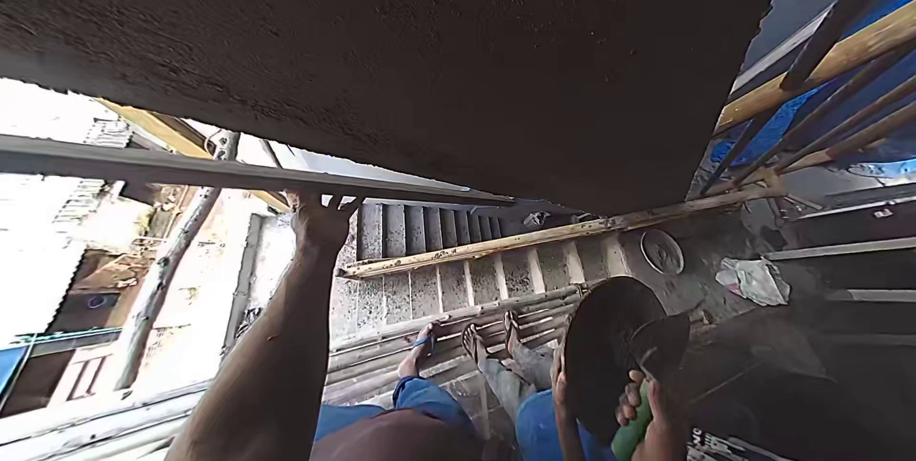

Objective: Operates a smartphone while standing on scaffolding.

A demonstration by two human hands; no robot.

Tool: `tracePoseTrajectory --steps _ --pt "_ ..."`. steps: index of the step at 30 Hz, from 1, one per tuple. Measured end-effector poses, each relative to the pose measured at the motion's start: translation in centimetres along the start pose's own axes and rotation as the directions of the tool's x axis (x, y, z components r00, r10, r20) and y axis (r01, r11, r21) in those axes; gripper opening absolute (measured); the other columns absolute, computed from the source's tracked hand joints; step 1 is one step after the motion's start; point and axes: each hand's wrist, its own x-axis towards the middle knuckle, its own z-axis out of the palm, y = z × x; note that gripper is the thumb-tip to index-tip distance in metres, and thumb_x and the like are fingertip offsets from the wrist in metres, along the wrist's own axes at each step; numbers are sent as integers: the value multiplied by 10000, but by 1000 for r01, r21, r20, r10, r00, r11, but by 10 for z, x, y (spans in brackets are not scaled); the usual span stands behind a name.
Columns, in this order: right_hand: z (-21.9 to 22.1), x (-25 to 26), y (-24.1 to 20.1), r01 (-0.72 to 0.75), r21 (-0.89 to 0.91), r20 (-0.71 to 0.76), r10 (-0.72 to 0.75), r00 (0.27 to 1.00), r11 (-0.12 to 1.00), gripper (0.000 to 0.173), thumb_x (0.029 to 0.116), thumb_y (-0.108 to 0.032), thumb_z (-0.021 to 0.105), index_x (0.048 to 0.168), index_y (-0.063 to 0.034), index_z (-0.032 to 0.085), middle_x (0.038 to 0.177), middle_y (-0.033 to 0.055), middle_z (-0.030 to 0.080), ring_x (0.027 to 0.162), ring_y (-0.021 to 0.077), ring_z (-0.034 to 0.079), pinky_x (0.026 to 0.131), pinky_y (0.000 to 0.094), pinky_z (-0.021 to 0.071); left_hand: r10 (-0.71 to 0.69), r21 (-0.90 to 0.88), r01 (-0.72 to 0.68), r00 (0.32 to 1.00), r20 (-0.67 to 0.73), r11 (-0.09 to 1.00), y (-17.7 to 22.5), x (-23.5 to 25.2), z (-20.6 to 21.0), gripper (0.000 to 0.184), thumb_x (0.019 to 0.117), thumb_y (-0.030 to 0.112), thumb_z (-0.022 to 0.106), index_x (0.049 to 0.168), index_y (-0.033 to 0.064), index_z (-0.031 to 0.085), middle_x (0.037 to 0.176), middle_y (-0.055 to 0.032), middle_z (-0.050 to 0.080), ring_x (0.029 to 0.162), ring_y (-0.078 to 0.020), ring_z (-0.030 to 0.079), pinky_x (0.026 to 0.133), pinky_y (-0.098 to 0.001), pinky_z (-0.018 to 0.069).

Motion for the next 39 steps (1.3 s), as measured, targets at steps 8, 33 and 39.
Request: tracePoseTrajectory --steps 8,33,39 --pt "107 -1 -3 2 103 255 -29 967 995 465 1102 -453 295 1148 -105 600 609 -34 517 426 69 520 423 236 515 86 26 -82 962 -259 996 35 -16 -61 687 1048 655 243 1562 203 293 1495 -169 501 1221 -394 618 885 -653 551" --pt "-31 135 58 -128 -723 -320 -165 933 679 613 1071 -396 533 1414 111 490 1406 361 521 1337 459 501 1129 587 371 -273 299 203 938 216 933 -11 -147 -202 652 936 130 728 1497 126 396 1473 -152 540 1327 -357 555 1081 -555 498" --pt "-20 107 48 -12 -861 -191 -302 934 509 445 1044 -286 604 1269 98 606 1217 325 641 1172 448 616 1046 609 448 -255 392 139 931 260 909 -10 -154 -219 642 875 79 785 1440 72 480 1401 -156 587 1272 -327 592 1042 -516 537"
